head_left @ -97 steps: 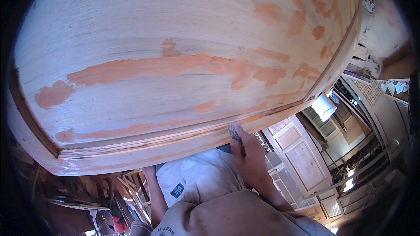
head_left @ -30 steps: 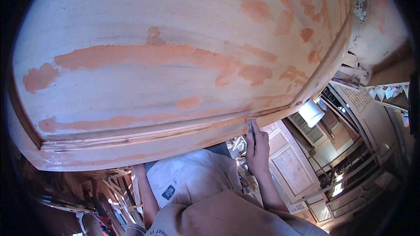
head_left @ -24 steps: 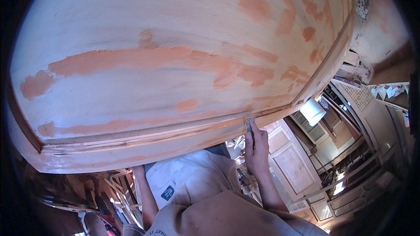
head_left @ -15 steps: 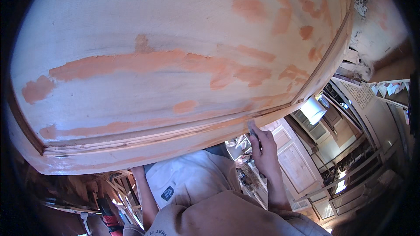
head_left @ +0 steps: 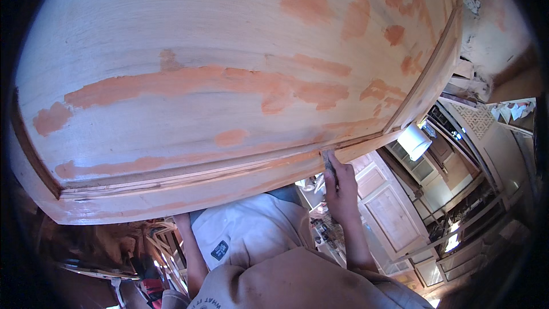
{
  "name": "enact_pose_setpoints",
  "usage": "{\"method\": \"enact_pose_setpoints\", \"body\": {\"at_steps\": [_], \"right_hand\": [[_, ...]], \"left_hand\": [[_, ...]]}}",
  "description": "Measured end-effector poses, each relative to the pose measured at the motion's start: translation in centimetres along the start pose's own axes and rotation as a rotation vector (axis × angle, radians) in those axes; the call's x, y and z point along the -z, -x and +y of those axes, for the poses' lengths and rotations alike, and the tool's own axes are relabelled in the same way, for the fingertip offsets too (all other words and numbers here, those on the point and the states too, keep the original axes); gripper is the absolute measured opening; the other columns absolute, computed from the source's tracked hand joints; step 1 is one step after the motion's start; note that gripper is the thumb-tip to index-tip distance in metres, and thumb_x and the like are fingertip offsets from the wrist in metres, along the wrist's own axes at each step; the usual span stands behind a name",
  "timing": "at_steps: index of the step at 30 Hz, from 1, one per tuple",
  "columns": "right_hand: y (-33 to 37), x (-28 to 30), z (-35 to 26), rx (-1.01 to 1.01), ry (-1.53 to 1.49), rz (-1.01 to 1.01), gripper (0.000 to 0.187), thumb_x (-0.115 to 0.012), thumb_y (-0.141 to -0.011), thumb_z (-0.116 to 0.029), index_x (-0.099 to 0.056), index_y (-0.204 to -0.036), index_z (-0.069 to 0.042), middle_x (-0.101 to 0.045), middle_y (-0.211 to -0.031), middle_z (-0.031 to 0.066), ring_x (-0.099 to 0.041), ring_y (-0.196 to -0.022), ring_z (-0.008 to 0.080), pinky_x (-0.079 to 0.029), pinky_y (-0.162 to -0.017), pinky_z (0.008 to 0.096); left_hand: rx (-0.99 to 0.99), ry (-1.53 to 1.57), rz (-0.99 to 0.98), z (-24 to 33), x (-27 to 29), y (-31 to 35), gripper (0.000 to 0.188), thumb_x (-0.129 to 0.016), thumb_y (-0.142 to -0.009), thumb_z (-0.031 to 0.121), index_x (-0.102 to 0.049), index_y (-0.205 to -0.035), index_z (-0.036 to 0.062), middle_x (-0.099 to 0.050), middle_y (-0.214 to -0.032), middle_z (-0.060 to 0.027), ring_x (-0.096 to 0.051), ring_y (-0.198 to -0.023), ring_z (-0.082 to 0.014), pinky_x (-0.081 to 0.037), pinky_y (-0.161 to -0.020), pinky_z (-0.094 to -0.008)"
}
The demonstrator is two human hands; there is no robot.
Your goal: The person applies wood filler to a wooden door using a scraper, dipping the tool into a bucket of paste and spreading it over the surface and edges.
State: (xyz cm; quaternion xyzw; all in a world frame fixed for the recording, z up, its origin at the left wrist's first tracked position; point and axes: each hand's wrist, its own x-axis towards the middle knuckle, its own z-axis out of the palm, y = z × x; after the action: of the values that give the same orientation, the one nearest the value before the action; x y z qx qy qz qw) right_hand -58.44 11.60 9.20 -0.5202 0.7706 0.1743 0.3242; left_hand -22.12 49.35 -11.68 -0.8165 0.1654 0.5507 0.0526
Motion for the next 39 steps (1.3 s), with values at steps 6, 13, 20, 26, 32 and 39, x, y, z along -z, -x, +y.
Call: {"method": "enact_pose_setpoints", "body": {"at_steps": [6,13,20,26,32,39], "right_hand": [[0.4,-1.2,-0.1,0.032,-0.068,-0.010,0.039,-0.055,-0.095,-0.011,-0.052,-0.134,-0.005,-0.055,-0.096,0.0175,-0.057,-0.085,0.0293,-0.048,-0.076,0.0376],[0.7,-0.4,0.5,0.007,-0.076,-0.060,0.044,-0.054,-0.096,-0.015,-0.048,-0.139,-0.006,-0.052,-0.099,0.0210,-0.055,-0.089,0.0355,-0.047,-0.081,0.0439],[0.1,5.4,2.1,-0.105,-0.227,-0.244,0.046,-0.060,-0.093,-0.010,-0.050,-0.137,-0.010,-0.060,-0.097,0.0125,-0.057,-0.082,0.0158,-0.049,-0.071,0.0326],[-6.3,11.2,6.6,-0.007,-0.254,-0.462,0.050,-0.069,-0.089,-0.020,-0.046,-0.132,-0.006,-0.063,-0.106,0.0142,-0.061,-0.098,0.0215,-0.050,-0.084,0.0354],[-11.7,10.9,0.7,0.380,0.110,-0.565,0.052,-0.062,-0.092,-0.020,-0.040,-0.137,-0.005,-0.055,-0.122,0.0228,-0.056,-0.114,0.0335,-0.043,-0.097,0.0408],[-9.5,10.2,4.3,0.332,0.122,-0.851,0.042,-0.055,-0.095,-0.022,-0.043,-0.129,0.000,-0.060,-0.109,0.0245,-0.062,-0.098,0.0396,-0.048,-0.086,0.0437]], "left_hand": [[-0.041,-0.250,-0.111,-4.3,-0.5,-1.8,0.056,-0.059,-0.094,0.019,-0.037,-0.138,-0.0055,-0.047,-0.137,-0.0238,-0.046,-0.126,-0.0331,-0.037,-0.106,-0.0402],[0.013,0.249,0.013,-4.0,-1.6,-1.6,0.057,-0.060,-0.092,0.017,-0.035,-0.140,-0.0029,-0.045,-0.139,-0.0241,-0.046,-0.126,-0.0345,-0.036,-0.109,-0.0425],[-0.179,-0.224,0.000,-5.3,-1.7,-1.8,0.051,-0.057,-0.094,0.020,-0.041,-0.136,-0.0036,-0.049,-0.135,-0.0244,-0.048,-0.124,-0.0333,-0.037,-0.106,-0.0409],[-0.070,0.155,0.175,5.3,-3.3,-0.1,0.043,-0.054,-0.095,0.022,-0.050,-0.127,-0.0069,-0.058,-0.124,-0.0260,-0.054,-0.118,-0.0345,-0.040,-0.101,-0.0405],[0.037,0.347,0.283,6.2,-7.4,5.4,0.044,-0.054,-0.098,0.029,-0.054,-0.123,-0.0074,-0.063,-0.117,-0.0200,-0.059,-0.108,-0.0244,-0.044,-0.094,-0.0370],[0.175,0.525,0.213,8.4,-21.4,11.1,0.031,-0.053,-0.096,0.014,-0.058,-0.117,-0.0081,-0.067,-0.108,-0.0217,-0.064,-0.099,-0.0240,-0.048,-0.087,-0.0365]]}}
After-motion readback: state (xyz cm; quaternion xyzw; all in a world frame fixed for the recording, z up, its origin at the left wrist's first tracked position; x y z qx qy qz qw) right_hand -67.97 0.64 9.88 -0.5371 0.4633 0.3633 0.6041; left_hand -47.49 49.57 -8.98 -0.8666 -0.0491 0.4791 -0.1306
